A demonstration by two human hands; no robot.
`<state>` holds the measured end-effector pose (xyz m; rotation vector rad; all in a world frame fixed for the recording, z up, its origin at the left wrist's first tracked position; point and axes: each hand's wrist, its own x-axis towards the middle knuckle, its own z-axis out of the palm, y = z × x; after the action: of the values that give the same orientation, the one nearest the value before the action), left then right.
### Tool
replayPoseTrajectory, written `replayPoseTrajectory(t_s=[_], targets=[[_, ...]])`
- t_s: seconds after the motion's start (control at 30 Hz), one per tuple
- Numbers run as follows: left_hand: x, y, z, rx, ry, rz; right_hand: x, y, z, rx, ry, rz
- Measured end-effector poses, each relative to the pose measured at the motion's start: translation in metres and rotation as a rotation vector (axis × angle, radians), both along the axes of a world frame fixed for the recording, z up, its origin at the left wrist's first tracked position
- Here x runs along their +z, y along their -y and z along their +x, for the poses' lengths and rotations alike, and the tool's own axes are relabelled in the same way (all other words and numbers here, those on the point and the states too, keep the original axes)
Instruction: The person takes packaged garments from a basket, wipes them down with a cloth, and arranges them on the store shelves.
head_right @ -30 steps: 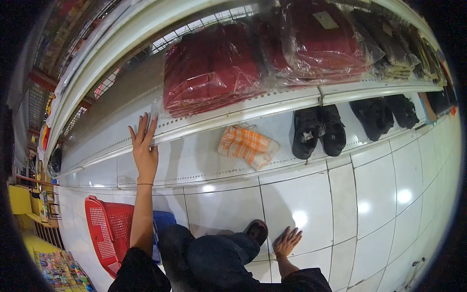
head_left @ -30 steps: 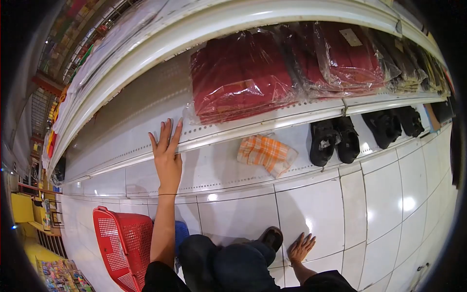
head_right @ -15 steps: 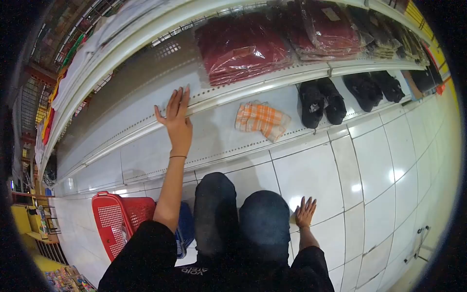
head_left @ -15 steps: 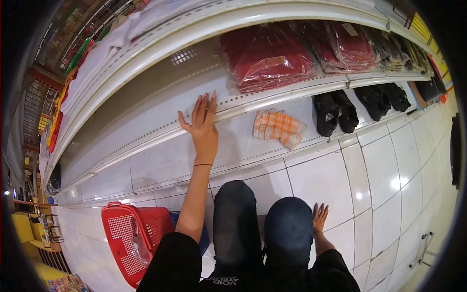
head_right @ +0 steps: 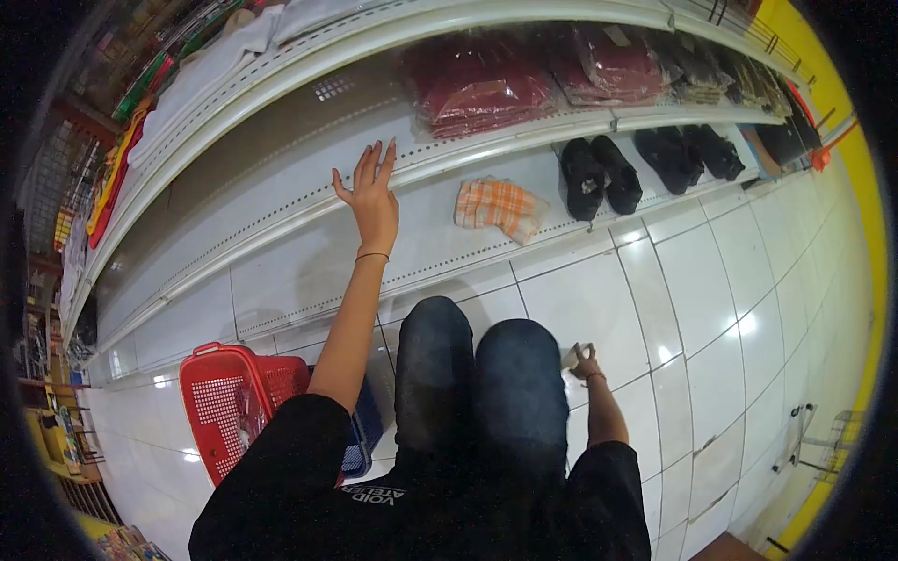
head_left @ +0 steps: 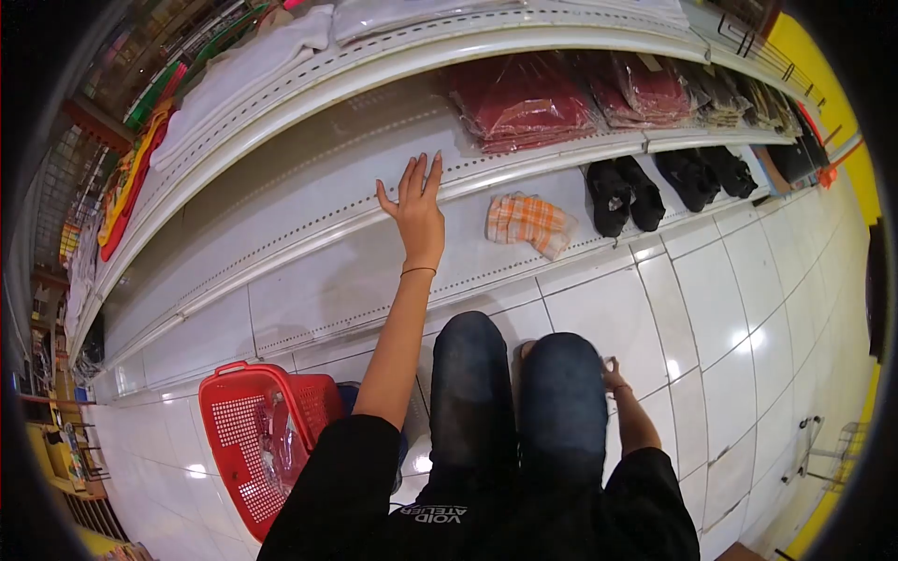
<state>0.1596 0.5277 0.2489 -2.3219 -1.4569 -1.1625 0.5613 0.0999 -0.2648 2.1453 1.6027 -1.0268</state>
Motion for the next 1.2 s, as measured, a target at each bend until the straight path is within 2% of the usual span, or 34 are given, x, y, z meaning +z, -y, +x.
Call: replayPoseTrajectory(t_s=[0.03,0.07,0.13,0.2,0.23,0.27,0.33,0.37,0.4,0.47,0.53,0.57,0.6,0.63,0.67,0.7,0.73,0.8,0.83,0.87,0.93,1.0,1.03,1.07,1.13,1.2], targets=[[0.004,-0.004,0.002,0.012,0.006,0.014,0.074,-0.013,-0.017,0.012,0.006,0.014],[0.004,-0.005,0.002,0.017,-0.001,0.022,0.156,-0.045,-0.064,-0.275,0.021,-0.249],[-0.002,0.003,0.0,0.024,-0.027,0.0,0.138,-0.036,-0.068,-0.279,0.003,-0.273],[0.001,0.002,0.001,0.016,-0.017,0.005,0.105,-0.022,-0.064,-0.08,0.167,-0.118],[0.002,0.001,0.001,0.023,-0.015,0.006,0.126,-0.03,-0.072,0.141,0.264,-0.206],[0.0,0.0,0.001,0.024,-0.021,0.012,0.121,-0.03,-0.067,-0.155,0.053,-0.156],[-0.001,-0.001,0.0,0.037,-0.03,0.024,0.108,-0.029,-0.071,-0.088,0.121,-0.178],[-0.001,0.001,0.0,0.043,-0.043,0.017,0.116,-0.029,-0.077,-0.086,0.121,-0.132],[-0.001,0.0,0.001,0.049,-0.05,0.013,0.148,-0.035,-0.087,-0.063,0.076,-0.122],[0.001,0.0,0.002,0.076,-0.067,-0.007,0.104,-0.009,-0.096,0.226,0.802,0.55],[0.001,0.0,0.002,0.103,-0.088,-0.026,0.148,-0.023,-0.099,-0.205,0.062,0.233],[0.001,0.0,0.003,0.112,-0.1,-0.034,0.114,-0.01,-0.103,0.069,0.518,0.666],[0.001,0.0,0.004,0.123,-0.112,-0.045,0.147,-0.025,-0.102,-0.115,0.149,0.14],[0.0,0.001,0.005,0.133,-0.112,-0.038,0.167,-0.028,-0.102,-0.119,0.111,0.058],[0.001,0.002,0.004,0.124,-0.106,-0.038,0.163,-0.031,-0.1,-0.126,0.071,-0.022],[0.001,0.001,0.004,0.114,-0.101,-0.044,0.157,-0.028,-0.103,-0.153,0.094,0.147],[0.003,-0.002,0.004,0.121,-0.102,-0.04,0.141,-0.028,-0.102,-0.148,0.092,0.151],[0.0,0.0,0.003,0.116,-0.1,-0.039,0.116,-0.012,-0.103,0.174,0.658,0.598],[-0.001,0.002,0.003,0.121,-0.104,-0.057,0.114,-0.009,-0.102,0.203,0.704,0.577],[0.001,0.002,0.003,0.114,-0.1,-0.061,0.122,-0.013,-0.104,0.288,0.908,0.563],[0.001,0.002,0.003,0.102,-0.1,-0.065,0.106,-0.008,-0.099,0.179,0.62,0.357],[0.001,0.004,0.005,0.071,-0.023,-0.05,0.155,-0.025,-0.098,-0.006,0.195,0.086],[0.001,0.004,0.004,0.069,-0.026,-0.047,0.165,-0.032,-0.098,0.029,0.255,-0.025],[0.0,0.006,0.004,0.073,-0.019,-0.042,0.178,-0.034,-0.098,0.032,0.262,-0.019],[0.0,0.004,0.003,0.041,0.007,-0.037,0.194,-0.043,-0.095,-0.048,0.093,-0.056],[0.001,0.003,0.003,0.023,0.025,-0.029,0.134,-0.033,-0.073,0.058,0.174,-0.06]])
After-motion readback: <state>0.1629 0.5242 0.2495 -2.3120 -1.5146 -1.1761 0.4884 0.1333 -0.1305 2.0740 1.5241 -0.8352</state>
